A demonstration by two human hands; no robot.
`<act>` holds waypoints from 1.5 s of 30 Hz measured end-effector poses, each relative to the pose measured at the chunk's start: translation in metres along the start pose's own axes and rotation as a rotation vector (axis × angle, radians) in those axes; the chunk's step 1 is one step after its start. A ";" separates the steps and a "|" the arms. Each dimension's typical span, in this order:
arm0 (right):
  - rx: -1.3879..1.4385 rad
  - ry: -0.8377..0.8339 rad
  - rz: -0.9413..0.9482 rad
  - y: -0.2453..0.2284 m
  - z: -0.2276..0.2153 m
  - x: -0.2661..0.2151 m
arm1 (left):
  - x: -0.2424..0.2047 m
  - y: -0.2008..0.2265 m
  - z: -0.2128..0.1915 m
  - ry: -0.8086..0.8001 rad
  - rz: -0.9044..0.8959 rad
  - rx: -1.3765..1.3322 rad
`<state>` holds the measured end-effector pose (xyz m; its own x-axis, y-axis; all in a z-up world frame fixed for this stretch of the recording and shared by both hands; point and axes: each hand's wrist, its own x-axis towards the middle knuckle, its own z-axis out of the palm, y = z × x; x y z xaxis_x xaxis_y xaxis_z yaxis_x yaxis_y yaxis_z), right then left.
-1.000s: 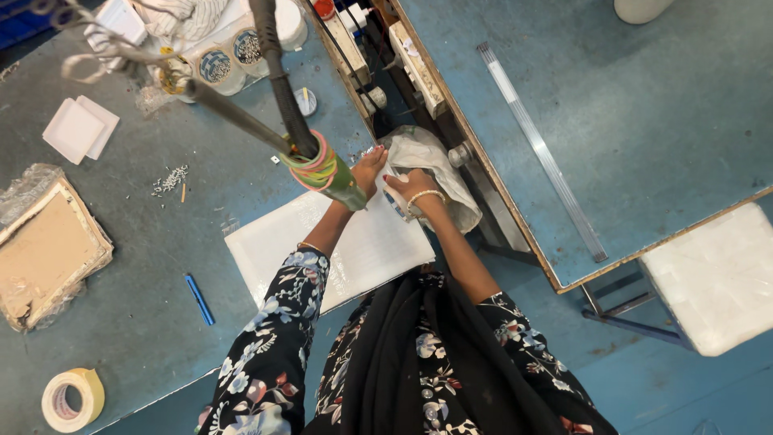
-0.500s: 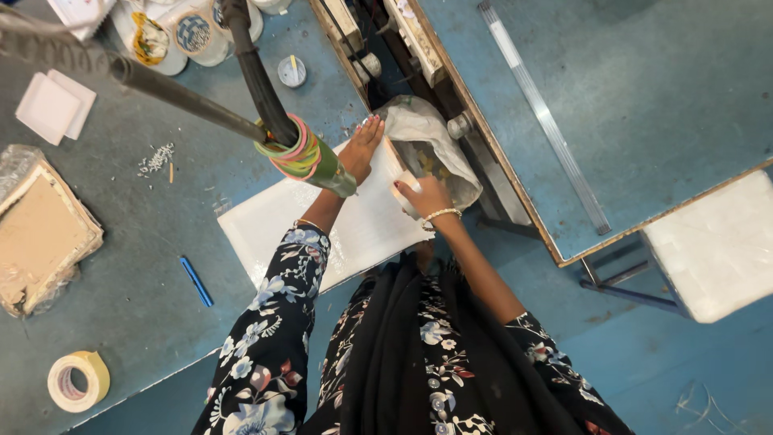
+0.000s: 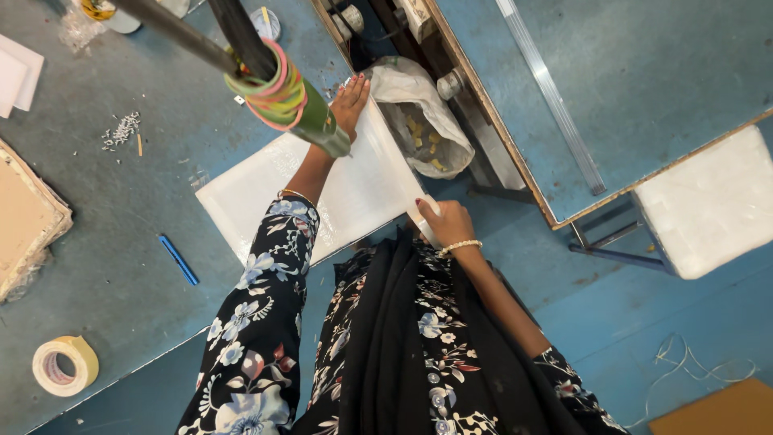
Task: The person applies clear packing tape to a white rectangular package on a blue workbench. They use a blue utility knife to cut the tape and smooth it down with their hands. The person repeatedly applies tape to the edges and center of the package.
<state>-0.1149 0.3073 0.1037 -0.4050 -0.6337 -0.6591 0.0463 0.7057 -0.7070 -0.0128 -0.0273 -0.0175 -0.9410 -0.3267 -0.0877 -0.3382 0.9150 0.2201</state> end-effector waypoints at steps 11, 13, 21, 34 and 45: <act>0.060 0.057 0.020 0.024 0.021 -0.002 | -0.008 0.020 -0.034 -0.006 0.033 0.078; 0.078 0.048 0.013 0.029 0.024 0.000 | -0.009 0.023 -0.039 -0.004 0.038 0.080; -0.013 0.081 0.005 0.044 0.031 0.011 | -0.006 0.023 -0.038 0.000 0.000 -0.027; -0.118 0.180 -0.070 0.082 0.053 0.036 | -0.009 0.033 -0.047 -0.042 -0.040 -0.005; -0.032 0.143 -0.155 0.096 0.057 0.046 | -0.062 0.115 -0.032 -0.024 -0.082 -0.086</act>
<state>-0.0775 0.3280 -0.0092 -0.5306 -0.6857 -0.4983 -0.0547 0.6144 -0.7871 0.0064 0.0904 0.0439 -0.9101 -0.3929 -0.1315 -0.4143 0.8616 0.2933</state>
